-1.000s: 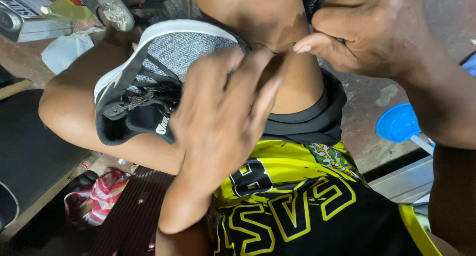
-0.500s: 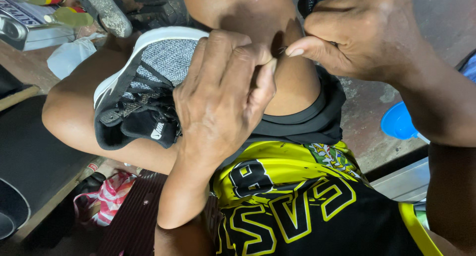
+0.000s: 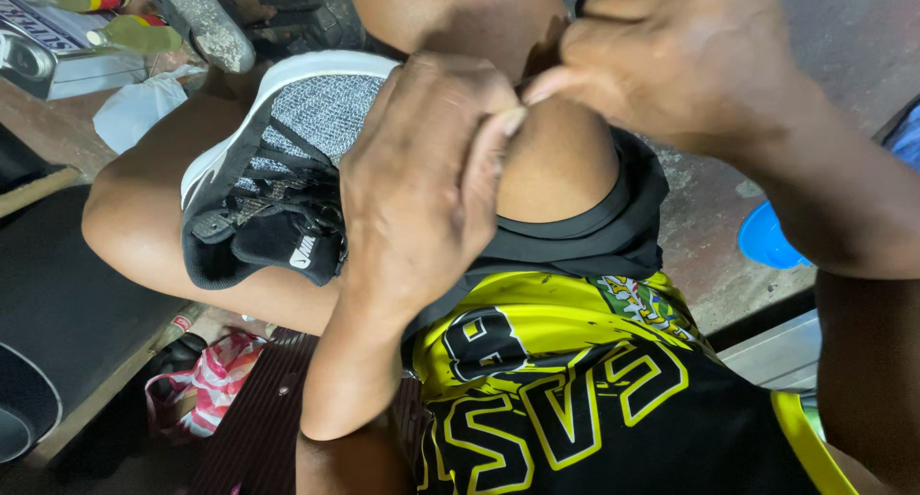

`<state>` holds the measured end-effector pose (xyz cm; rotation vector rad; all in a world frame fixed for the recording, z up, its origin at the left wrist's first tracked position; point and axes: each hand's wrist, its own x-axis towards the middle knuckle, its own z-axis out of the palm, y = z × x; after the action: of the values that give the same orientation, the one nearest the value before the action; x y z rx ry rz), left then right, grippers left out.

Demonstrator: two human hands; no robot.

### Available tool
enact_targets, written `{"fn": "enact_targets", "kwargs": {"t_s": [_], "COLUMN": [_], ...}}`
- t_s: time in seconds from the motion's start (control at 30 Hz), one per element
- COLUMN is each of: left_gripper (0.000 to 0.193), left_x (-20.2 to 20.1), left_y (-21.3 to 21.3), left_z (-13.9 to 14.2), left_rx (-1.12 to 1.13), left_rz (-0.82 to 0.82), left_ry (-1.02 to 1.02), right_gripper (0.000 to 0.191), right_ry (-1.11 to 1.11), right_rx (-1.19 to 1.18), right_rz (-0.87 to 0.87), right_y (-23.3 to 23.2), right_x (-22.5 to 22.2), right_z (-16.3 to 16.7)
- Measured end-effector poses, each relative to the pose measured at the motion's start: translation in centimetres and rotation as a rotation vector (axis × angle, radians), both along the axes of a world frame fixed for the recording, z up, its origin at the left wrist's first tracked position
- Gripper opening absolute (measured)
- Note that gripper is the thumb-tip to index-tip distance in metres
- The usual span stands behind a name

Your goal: The person sits cross-legged and sews the upper of a black and white sneaker using a needle and thread. They repeatedly push the needle through the fabric, pull the thread, and reposition the shoe to continue stitching.

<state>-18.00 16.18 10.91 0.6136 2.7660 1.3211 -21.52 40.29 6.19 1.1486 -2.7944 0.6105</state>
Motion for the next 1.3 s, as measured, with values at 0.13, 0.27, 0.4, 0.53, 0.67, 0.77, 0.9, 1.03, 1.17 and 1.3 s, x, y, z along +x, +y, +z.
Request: {"fn": "enact_targets", "kwargs": {"t_s": [0.13,0.27,0.4,0.53,0.67,0.77,0.9,1.03,1.17,1.3], "left_gripper": [0.010,0.012,0.017,0.017,0.015,0.014,0.012,0.009,0.009,0.008], "left_x": [-0.1,-0.1,-0.4,-0.9,-1.2,-1.4,-1.5,-1.5,-1.4,-1.2], "left_y": [-0.8,-2.2,-3.5,-4.0,-3.6,-3.5,-3.5,-3.5,-3.5,-3.7], "left_z": [-1.0,-1.7,-2.0,-2.2,-2.4,-2.6,-2.8,-2.8,-3.1,-3.4], "left_rx": [0.204,0.568,0.954,1.058,1.073,1.066,1.039,1.025,1.041,1.070], "left_rz": [0.060,0.090,0.070,0.060,0.068,0.059,0.043,0.016,0.016,0.032], "left_ry": [-0.189,-0.405,-0.485,-0.515,-0.516,-0.504,-0.501,-0.500,-0.500,-0.481], "right_gripper": [0.038,0.021,0.015,0.014,0.018,0.014,0.014,0.013,0.014,0.008], "right_ry": [-0.430,-0.986,-0.801,-0.625,-0.477,-0.346,-0.219,-0.202,-0.396,-0.667], "right_rx": [-0.145,-0.196,-0.577,-0.638,-0.645,-0.595,-0.531,-0.471,-0.566,-0.646], "right_rz": [0.163,0.054,-0.187,-0.184,-0.144,-0.144,-0.127,-0.131,-0.147,-0.186], "right_y": [-1.2,-1.6,-3.1,-4.5,-4.5,-4.6,-4.9,-5.2,-5.4,-4.8], "right_x": [-0.8,-1.4,-0.2,0.7,1.5,1.7,1.6,1.2,0.8,0.9], "right_z": [-0.1,1.1,1.7,0.9,0.7,0.6,1.1,1.8,2.1,1.8]}}
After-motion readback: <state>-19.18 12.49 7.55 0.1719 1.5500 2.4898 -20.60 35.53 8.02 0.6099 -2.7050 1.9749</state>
